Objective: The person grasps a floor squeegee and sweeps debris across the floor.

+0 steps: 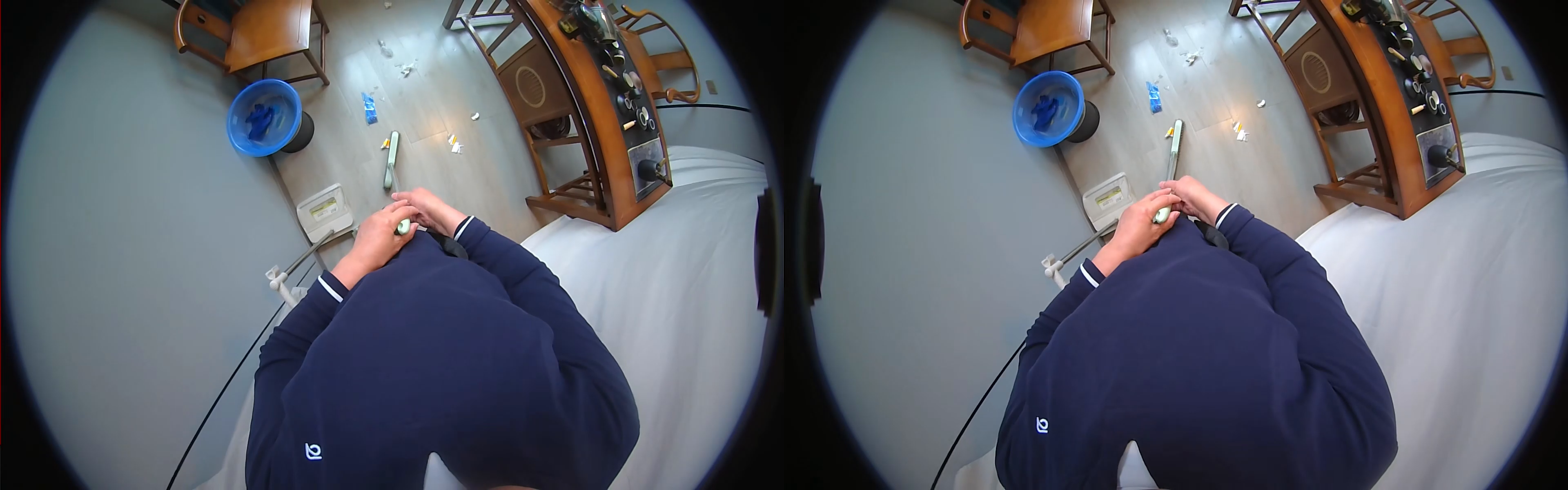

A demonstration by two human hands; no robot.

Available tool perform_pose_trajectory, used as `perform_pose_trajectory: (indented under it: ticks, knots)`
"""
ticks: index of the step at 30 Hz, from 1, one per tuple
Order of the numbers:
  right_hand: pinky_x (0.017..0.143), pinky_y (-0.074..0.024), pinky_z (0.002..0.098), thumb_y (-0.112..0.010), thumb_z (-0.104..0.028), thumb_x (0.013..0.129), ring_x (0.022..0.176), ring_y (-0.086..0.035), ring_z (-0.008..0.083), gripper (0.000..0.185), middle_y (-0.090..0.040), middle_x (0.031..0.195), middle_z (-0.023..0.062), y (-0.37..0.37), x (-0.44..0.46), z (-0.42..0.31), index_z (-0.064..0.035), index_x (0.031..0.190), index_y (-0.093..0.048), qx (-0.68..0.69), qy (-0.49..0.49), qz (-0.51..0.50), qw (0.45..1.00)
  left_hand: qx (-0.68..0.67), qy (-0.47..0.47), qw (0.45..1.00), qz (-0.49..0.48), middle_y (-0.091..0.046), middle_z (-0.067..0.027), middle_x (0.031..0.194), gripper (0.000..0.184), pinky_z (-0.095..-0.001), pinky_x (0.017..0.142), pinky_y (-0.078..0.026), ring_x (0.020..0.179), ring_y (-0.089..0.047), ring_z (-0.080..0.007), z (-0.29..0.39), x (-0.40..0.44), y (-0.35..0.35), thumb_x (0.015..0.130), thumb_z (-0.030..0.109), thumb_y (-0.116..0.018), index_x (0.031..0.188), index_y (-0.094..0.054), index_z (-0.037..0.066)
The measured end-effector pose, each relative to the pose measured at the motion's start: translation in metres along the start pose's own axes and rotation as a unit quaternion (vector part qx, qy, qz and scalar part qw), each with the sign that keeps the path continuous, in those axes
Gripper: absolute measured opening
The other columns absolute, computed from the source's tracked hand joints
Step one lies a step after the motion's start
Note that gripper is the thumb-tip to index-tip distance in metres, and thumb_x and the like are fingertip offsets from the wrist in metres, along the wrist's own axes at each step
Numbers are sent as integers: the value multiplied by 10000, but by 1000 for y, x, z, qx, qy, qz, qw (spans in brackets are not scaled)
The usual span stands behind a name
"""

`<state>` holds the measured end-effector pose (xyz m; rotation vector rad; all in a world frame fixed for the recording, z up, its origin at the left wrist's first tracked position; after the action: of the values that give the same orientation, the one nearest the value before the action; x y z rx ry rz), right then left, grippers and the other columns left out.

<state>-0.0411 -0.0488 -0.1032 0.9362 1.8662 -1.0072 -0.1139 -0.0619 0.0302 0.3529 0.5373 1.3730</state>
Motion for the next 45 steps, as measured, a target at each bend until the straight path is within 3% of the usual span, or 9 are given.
perform_pose_trajectory:
  ticks: [3,6,9,10,17,22,24,30,45]
  knots:
    - [425,-445,244,-522,-203,898,524,-575,148,241,-610,725,81,13,3,-2,31,878,-577,15,25,-21,999,-7,-13,1000,6,-599,-133,1117,201,-355,826,-484,989,-591,-306,10,8,-2,787,160,-650,975,-619,96]
    - [463,-455,266,-529,-199,893,554,-575,159,213,-608,728,77,20,-7,-8,8,860,-568,127,44,-42,990,-18,-41,998,34,-605,-131,1103,179,-355,820,-485,984,-595,-307,23,17,-3,784,148,-649,950,-621,87]
    - [559,-487,309,-526,-188,891,615,-587,188,188,-605,729,77,38,16,10,-10,839,-553,289,-9,-105,951,-47,-40,997,37,-613,-137,1074,176,-352,819,-483,975,-599,-305,44,29,-4,778,137,-651,942,-621,80]
    - [629,-496,339,-513,-152,883,658,-587,210,154,-601,728,80,44,28,15,-12,824,-541,334,-26,-179,925,-54,-38,997,32,-615,-139,1067,173,-350,819,-481,971,-600,-302,49,34,-8,781,141,-652,939,-621,77]
    - [644,-504,329,-506,-113,856,644,-568,191,116,-594,705,82,126,25,16,-20,798,-541,332,-33,-168,927,-87,-7,996,3,-621,-145,1044,167,-333,827,-468,959,-601,-283,74,74,-51,809,169,-644,934,-619,62]
    - [797,-522,349,-519,-87,842,855,-597,242,121,-580,867,122,200,10,10,17,905,-527,314,-20,-47,948,-86,-5,996,0,-618,-133,1061,228,-345,828,-467,957,-595,-299,77,110,-102,835,229,-611,1031,-618,112]
    - [804,-520,348,-511,-90,845,861,-594,251,141,-576,882,138,229,18,17,28,922,-515,328,-16,-26,944,-14,-16,1000,1,-616,-127,1073,277,-351,833,-465,961,-592,-307,77,120,-119,849,277,-588,1095,-606,152]
    - [803,-528,390,-485,-96,862,835,-600,277,159,-567,893,163,309,35,38,50,924,-492,356,-36,24,933,-31,108,977,-183,-616,-124,1087,374,-351,853,-457,983,-586,-304,71,155,-190,861,342,-551,1206,-545,199]
    - [783,-537,374,-473,-79,861,804,-599,282,122,-560,871,168,378,34,61,38,894,-482,380,-40,36,923,-125,120,958,-229,-631,-98,1059,363,-312,851,-450,943,-602,-216,68,186,-279,864,276,-565,1201,-549,143]
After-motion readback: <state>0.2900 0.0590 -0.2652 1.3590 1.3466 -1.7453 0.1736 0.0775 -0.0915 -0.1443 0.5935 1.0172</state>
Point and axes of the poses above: each hand's wrist, its own x-axis towards the middle knuckle, its own y-axis out of the back of the hand, z = x × y, the point moved 10 cm from there along x, towards the middle knuckle
